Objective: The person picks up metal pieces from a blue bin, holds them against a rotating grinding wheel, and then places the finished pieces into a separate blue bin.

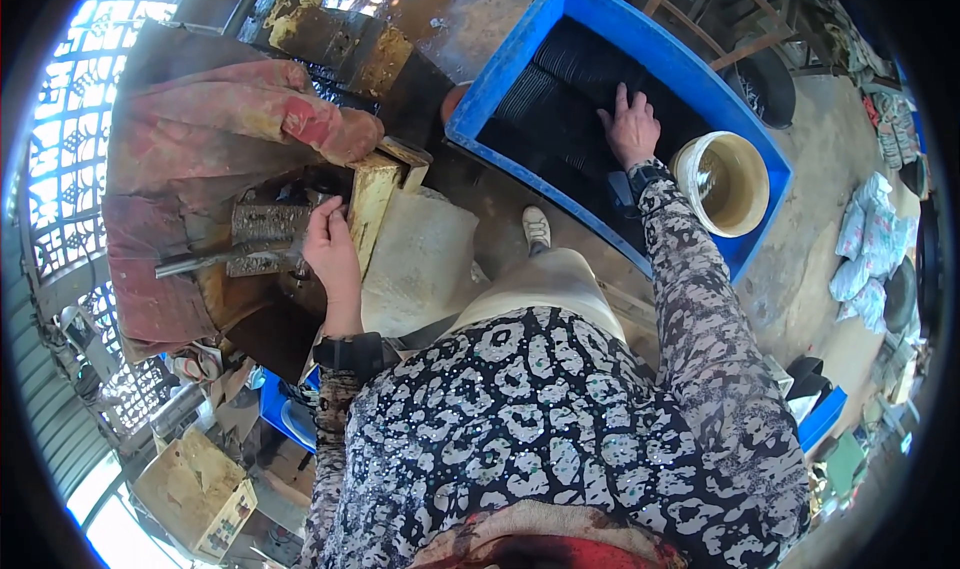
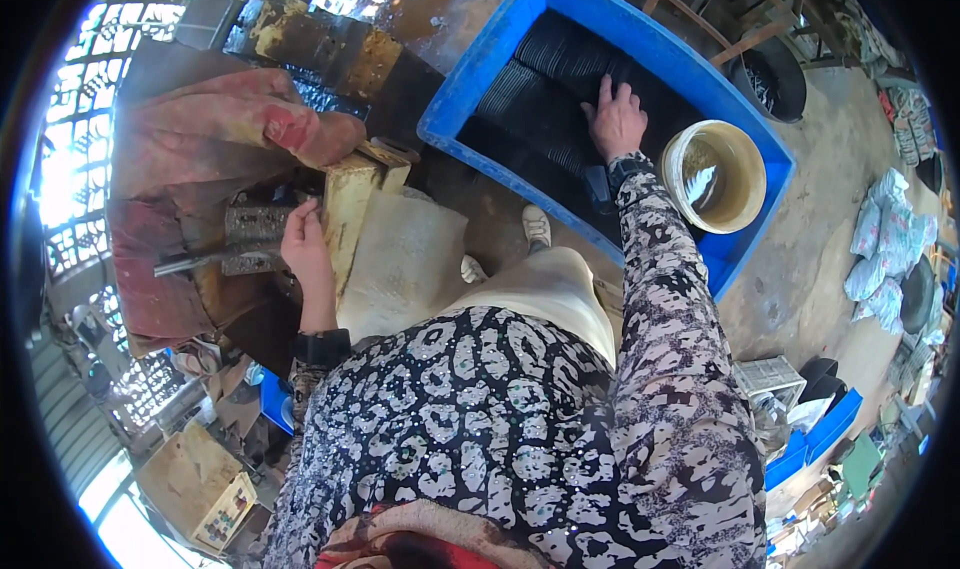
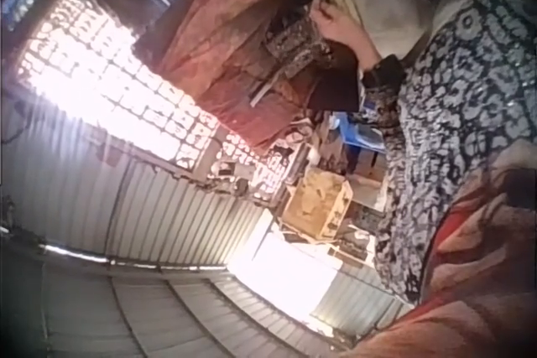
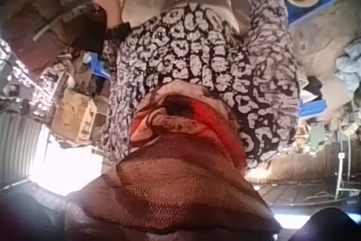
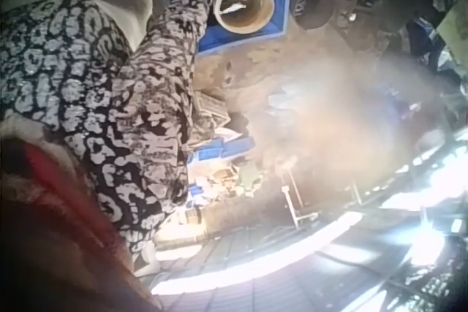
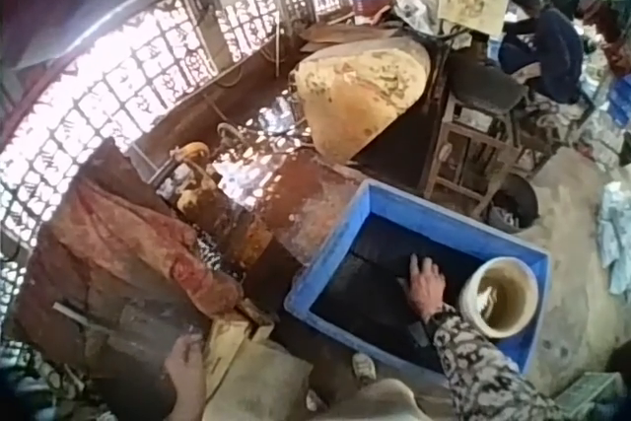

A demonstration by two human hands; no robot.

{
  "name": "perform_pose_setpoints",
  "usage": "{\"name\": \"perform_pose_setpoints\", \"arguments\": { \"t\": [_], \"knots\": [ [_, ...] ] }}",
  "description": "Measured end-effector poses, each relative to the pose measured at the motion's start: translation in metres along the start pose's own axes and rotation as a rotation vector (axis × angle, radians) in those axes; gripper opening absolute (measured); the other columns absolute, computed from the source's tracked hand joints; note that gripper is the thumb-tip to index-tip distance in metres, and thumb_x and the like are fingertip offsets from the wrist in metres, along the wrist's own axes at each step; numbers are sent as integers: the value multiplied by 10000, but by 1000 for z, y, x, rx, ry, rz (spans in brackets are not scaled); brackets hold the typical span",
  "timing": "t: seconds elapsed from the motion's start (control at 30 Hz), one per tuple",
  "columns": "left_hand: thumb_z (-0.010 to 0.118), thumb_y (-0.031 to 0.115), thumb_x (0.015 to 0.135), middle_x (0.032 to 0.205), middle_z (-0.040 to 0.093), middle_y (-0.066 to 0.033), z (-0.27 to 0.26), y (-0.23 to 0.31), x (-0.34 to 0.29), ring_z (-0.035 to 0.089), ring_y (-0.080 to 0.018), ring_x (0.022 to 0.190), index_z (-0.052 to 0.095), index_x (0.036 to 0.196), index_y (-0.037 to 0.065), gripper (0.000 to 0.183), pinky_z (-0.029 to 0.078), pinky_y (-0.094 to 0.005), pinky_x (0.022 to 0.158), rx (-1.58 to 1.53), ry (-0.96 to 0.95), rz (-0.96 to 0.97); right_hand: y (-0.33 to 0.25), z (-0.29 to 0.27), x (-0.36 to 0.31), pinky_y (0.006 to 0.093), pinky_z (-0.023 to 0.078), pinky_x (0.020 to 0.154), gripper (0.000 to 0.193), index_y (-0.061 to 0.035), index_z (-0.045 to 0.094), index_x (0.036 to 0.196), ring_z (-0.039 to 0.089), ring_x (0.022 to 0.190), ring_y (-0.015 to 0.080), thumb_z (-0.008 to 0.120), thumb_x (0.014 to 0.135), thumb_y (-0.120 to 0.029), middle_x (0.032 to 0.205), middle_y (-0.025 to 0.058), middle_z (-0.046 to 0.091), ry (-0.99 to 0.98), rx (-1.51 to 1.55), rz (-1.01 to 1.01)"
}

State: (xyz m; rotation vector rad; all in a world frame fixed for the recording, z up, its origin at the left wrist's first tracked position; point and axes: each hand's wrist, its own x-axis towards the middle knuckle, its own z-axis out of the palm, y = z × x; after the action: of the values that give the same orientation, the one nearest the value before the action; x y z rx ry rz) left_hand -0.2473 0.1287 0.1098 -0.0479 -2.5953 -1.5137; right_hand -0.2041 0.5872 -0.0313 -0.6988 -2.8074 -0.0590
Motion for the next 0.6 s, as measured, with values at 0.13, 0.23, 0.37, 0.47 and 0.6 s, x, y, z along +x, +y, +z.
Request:
{"name": "perform_pose_setpoints", "arguments": {
  "t": [0.13,0.23,0.37,0.47,0.6],
  "knots": [
    [506,21,951,1015,639,-39,0,-7,0,579,-103,951,632,1062,-23,173,464,-239,860,-57,-3,0,3,9,2,435,544,687,612,-140,464,1368,591,969,295,624,857,-436,1118,114,510,-20,14,32],
    [501,25,955,1009,630,-36,-1,-7,-1,579,-97,938,630,1071,-21,179,474,-237,846,-93,-20,-37,1,10,0,435,544,678,615,-142,454,1376,585,984,287,611,866,-447,1122,108,504,-33,-20,51],
    [497,27,956,1012,624,-35,-1,-5,-1,578,-95,926,627,1076,-25,185,474,-238,848,-42,-29,-39,1,11,-2,443,533,684,605,-130,472,1355,570,958,279,618,857,-440,1088,105,496,15,-23,55],
    [497,30,955,1012,626,-36,-1,-7,-1,576,-96,928,626,1077,-27,186,469,-236,851,-59,-28,-41,1,13,-3,443,535,681,617,-137,471,1357,568,958,278,620,852,-459,1100,102,498,37,-29,72],
    [503,38,955,1015,628,-35,-5,-3,-2,573,-96,932,631,1070,-25,183,463,-235,858,-30,-30,-35,5,4,-3,438,542,661,663,-144,465,1362,567,974,279,647,821,-482,1153,101,500,49,22,64]
  ]
}}
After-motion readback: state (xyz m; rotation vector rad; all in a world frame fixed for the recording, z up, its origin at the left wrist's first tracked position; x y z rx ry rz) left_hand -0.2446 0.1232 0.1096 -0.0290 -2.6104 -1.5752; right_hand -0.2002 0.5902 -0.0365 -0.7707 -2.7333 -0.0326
